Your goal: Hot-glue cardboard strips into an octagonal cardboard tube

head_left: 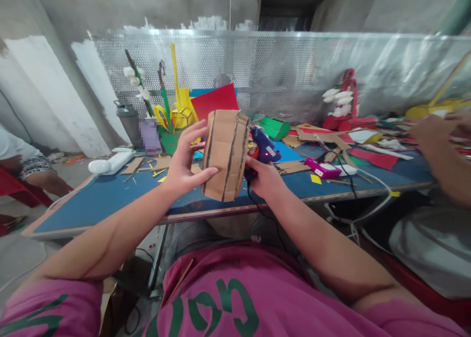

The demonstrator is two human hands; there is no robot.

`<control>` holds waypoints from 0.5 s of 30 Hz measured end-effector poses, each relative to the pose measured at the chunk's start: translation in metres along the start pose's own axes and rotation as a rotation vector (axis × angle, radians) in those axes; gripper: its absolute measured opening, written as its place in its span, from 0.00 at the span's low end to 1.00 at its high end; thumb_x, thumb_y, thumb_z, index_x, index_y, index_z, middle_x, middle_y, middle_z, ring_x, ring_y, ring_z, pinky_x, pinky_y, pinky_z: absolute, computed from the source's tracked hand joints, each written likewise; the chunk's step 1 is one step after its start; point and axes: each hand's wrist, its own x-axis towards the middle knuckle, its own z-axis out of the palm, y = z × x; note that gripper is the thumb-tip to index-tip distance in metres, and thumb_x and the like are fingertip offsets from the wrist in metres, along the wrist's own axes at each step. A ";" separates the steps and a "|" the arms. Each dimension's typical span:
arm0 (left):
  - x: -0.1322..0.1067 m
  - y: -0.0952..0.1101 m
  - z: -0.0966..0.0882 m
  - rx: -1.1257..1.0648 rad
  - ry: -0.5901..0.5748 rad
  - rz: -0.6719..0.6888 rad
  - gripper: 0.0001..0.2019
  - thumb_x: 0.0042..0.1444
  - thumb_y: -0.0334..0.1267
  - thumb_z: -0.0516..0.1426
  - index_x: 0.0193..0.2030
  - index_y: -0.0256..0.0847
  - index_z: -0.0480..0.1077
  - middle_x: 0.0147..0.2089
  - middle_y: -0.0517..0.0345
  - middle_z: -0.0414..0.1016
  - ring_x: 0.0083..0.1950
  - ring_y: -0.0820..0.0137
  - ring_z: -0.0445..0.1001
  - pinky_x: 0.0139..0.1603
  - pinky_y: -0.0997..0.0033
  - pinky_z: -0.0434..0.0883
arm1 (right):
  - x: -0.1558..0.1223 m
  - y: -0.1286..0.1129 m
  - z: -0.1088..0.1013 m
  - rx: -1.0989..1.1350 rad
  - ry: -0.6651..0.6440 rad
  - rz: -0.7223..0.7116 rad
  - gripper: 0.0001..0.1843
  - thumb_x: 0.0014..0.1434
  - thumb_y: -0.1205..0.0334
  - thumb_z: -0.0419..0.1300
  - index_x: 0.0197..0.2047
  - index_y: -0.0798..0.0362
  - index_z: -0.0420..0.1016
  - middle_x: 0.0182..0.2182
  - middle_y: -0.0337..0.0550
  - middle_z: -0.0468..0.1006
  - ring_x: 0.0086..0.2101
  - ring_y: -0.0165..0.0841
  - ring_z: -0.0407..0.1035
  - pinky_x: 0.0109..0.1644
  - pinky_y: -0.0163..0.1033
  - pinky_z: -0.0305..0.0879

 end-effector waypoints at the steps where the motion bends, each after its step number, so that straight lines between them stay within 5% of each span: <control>1: -0.002 -0.006 0.004 -0.067 0.015 -0.068 0.55 0.57 0.63 0.82 0.87 0.64 0.65 0.93 0.46 0.59 0.92 0.38 0.62 0.81 0.42 0.76 | 0.001 0.000 0.001 -0.006 -0.004 -0.006 0.31 0.39 0.55 0.91 0.38 0.43 0.77 0.37 0.30 0.88 0.40 0.37 0.86 0.51 0.44 0.85; 3: -0.004 -0.012 0.009 -0.230 0.005 -0.221 0.65 0.50 0.66 0.84 0.89 0.62 0.59 0.91 0.43 0.64 0.91 0.36 0.64 0.84 0.39 0.74 | 0.004 -0.001 0.002 -0.023 -0.013 -0.013 0.30 0.40 0.57 0.91 0.38 0.43 0.77 0.37 0.29 0.87 0.40 0.36 0.85 0.51 0.43 0.84; 8: -0.002 -0.003 0.012 -0.511 -0.046 -0.614 0.53 0.48 0.58 0.86 0.76 0.49 0.71 0.79 0.40 0.81 0.81 0.35 0.79 0.81 0.35 0.78 | 0.010 -0.003 0.001 -0.080 -0.032 -0.001 0.30 0.39 0.59 0.90 0.36 0.43 0.76 0.35 0.29 0.84 0.37 0.34 0.82 0.45 0.42 0.81; 15: -0.003 0.009 0.013 -0.606 0.023 -0.801 0.48 0.49 0.63 0.85 0.69 0.42 0.78 0.72 0.36 0.87 0.77 0.32 0.83 0.80 0.30 0.79 | 0.011 0.000 0.007 -0.146 -0.036 0.014 0.28 0.38 0.57 0.91 0.35 0.43 0.79 0.36 0.32 0.86 0.38 0.36 0.81 0.42 0.43 0.79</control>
